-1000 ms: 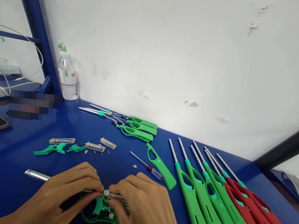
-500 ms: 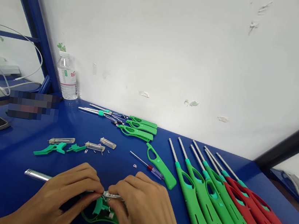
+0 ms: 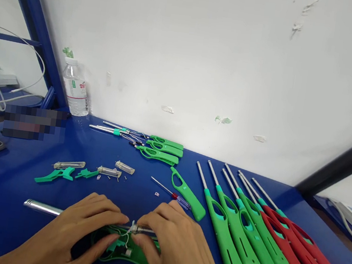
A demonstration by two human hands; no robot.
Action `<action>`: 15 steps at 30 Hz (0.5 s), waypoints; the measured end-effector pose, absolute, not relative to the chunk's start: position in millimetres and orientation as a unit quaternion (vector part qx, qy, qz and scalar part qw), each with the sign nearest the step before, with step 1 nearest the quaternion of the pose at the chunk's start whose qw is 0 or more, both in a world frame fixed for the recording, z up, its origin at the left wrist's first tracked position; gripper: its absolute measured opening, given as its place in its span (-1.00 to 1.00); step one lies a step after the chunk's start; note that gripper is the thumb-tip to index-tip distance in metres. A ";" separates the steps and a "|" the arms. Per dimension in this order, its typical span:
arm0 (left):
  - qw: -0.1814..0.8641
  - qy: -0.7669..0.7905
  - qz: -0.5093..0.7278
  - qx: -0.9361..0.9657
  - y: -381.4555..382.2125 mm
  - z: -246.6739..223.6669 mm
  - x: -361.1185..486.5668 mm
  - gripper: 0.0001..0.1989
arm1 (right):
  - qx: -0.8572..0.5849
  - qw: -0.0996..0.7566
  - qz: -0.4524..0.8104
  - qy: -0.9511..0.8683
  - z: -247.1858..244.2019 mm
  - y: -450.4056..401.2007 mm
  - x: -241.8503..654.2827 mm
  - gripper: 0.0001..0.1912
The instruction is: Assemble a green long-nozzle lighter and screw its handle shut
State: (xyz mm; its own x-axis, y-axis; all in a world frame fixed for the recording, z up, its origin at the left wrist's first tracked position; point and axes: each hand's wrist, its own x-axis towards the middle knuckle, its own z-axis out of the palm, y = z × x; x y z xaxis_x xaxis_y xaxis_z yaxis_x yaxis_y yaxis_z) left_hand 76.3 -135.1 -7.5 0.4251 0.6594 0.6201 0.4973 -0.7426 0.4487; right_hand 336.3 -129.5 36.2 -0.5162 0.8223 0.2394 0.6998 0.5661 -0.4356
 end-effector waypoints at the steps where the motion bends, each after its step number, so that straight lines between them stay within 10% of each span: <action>1: 0.090 0.347 0.396 0.846 -135.8 -4.8 75.5 -0.66 | -0.447 0.208 0.148 -0.857 35.7 -129.0 337.3 -0.74; 15: 0.109 0.329 0.390 0.853 -132.8 -31.7 75.0 -0.87 | -0.496 0.137 0.175 -0.839 33.9 -129.8 333.2 -0.82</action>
State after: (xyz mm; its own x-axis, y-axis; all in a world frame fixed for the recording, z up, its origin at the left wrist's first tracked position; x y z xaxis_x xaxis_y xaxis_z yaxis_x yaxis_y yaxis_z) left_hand 75.0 -132.8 -31.7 0.4793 0.6473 0.5927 0.4766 -0.7591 0.4435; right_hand 333.2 -129.8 33.9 -0.4702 0.8808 0.0560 0.7845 0.4462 -0.4306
